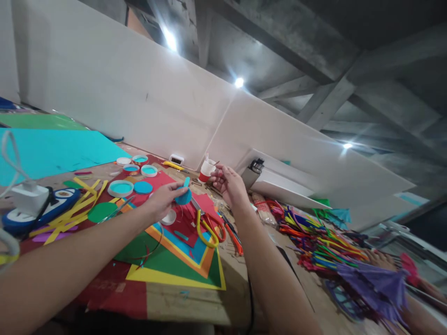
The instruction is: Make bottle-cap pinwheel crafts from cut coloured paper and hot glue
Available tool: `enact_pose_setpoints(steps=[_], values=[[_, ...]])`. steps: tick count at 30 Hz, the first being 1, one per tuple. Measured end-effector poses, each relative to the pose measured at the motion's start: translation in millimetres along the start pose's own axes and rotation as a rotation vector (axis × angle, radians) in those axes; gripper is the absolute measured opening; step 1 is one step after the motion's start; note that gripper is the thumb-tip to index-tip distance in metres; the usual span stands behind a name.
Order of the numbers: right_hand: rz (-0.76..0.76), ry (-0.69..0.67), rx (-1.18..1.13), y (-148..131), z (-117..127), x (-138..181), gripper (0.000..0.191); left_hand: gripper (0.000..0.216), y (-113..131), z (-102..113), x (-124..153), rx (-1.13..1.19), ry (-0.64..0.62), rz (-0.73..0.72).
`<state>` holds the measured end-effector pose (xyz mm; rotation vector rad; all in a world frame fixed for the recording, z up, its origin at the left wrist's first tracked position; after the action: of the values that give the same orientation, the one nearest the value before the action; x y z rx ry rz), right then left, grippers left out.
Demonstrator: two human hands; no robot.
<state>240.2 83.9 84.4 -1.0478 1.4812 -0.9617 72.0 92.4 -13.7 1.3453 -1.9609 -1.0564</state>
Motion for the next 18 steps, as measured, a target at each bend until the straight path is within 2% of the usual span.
enact_pose_setpoints(steps=[2, 5, 9, 13, 18], values=[[0.006, -0.079, -0.088, -0.4, -13.6, 21.8, 0.032, 0.036, 5.1, -3.6, 2.0, -0.045, -0.03, -0.048], [0.066, -0.067, -0.066, 0.5, -22.6, 45.7, 0.045, 0.039, 9.6, -8.0, 4.6, -0.166, -0.051, -0.107], [0.124, 0.024, 0.087, 11.2, -22.8, 65.2, 0.025, 0.04, 11.8, -16.6, 9.3, -0.311, -0.09, -0.171], [0.177, 0.101, 0.239, 11.8, -16.2, 77.7, 0.039, 0.039, 9.5, -24.6, 14.8, -0.395, -0.136, -0.193], [0.273, 0.103, 0.35, 6.7, -20.2, 85.3, 0.025, 0.036, 4.1, -33.3, 20.7, -0.392, -0.171, -0.181]])
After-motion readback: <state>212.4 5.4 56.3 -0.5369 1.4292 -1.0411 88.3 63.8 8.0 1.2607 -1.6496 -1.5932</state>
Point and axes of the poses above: each hand's wrist, its own x-axis away from the middle knuckle, its own z-axis out of the back of the hand, y = z × x, the point moved 10 cm from there along -x, towards the middle knuckle, and after that the axes turned 3 degrees about -y, right-handed, at the moved point
